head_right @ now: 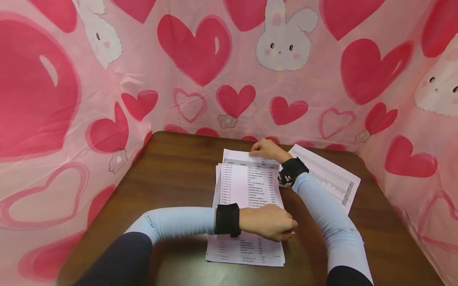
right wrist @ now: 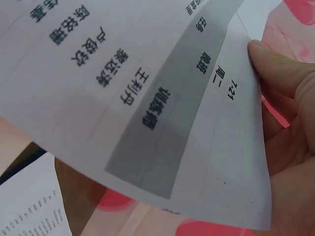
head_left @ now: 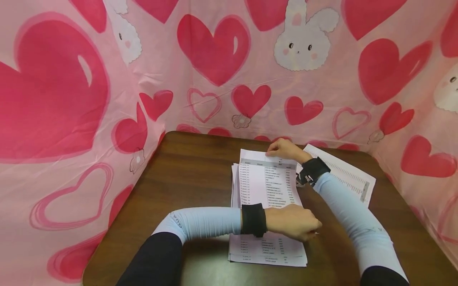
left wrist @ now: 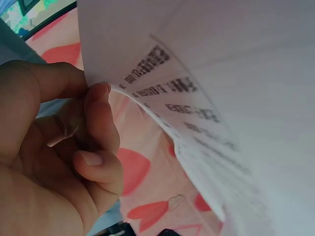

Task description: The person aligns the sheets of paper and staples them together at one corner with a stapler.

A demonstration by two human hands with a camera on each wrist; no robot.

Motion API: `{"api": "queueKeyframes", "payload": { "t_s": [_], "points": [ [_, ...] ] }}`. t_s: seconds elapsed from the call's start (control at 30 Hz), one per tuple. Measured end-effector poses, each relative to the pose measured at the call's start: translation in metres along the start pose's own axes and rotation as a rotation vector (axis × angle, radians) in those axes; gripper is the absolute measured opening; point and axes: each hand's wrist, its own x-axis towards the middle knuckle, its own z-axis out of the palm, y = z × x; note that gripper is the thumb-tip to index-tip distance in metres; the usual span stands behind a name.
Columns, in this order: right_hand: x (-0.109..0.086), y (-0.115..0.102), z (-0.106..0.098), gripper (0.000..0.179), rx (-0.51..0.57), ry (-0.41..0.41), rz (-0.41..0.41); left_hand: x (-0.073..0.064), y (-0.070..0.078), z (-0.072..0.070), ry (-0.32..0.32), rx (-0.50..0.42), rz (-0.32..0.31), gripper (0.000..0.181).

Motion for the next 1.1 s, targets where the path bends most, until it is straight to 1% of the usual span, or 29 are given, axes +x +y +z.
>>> {"api": "queueKeyframes", "payload": {
  "t_s": [0.13,0.23,0.3,0.43,0.57,0.8,1.0,1.1],
  "points": [
    [0.001,-0.002,0.003,0.014,0.021,-0.013,0.029,0.0,0.004,0.002,0.036,0.095,-0.02,0.012],
    [0.001,-0.001,0.008,0.015,0.032,-0.031,0.05,0.0,0.008,0.005,0.041,0.129,-0.01,0.011],
    [0.0,-0.001,0.011,0.016,0.033,-0.051,0.061,0.0,0.01,0.007,0.029,0.127,0.002,0.011],
    [-0.003,-0.001,0.018,0.016,0.029,-0.08,0.06,-0.001,0.013,0.012,0.0,0.084,0.037,0.013],
    [-0.005,0.0,0.026,0.014,0.031,-0.089,0.049,-0.002,0.014,0.018,0.0,0.058,0.06,0.012],
    [-0.005,0.002,0.037,0.013,0.033,-0.113,0.026,-0.005,0.016,0.031,-0.012,0.017,0.064,0.011],
    [-0.004,0.002,0.042,0.012,0.034,-0.101,0.027,-0.006,0.018,0.039,-0.017,0.032,0.058,0.012],
    [-0.004,0.002,0.045,0.012,0.037,-0.109,0.02,-0.006,0.018,0.042,-0.025,0.036,0.056,0.012]
  ]
}}
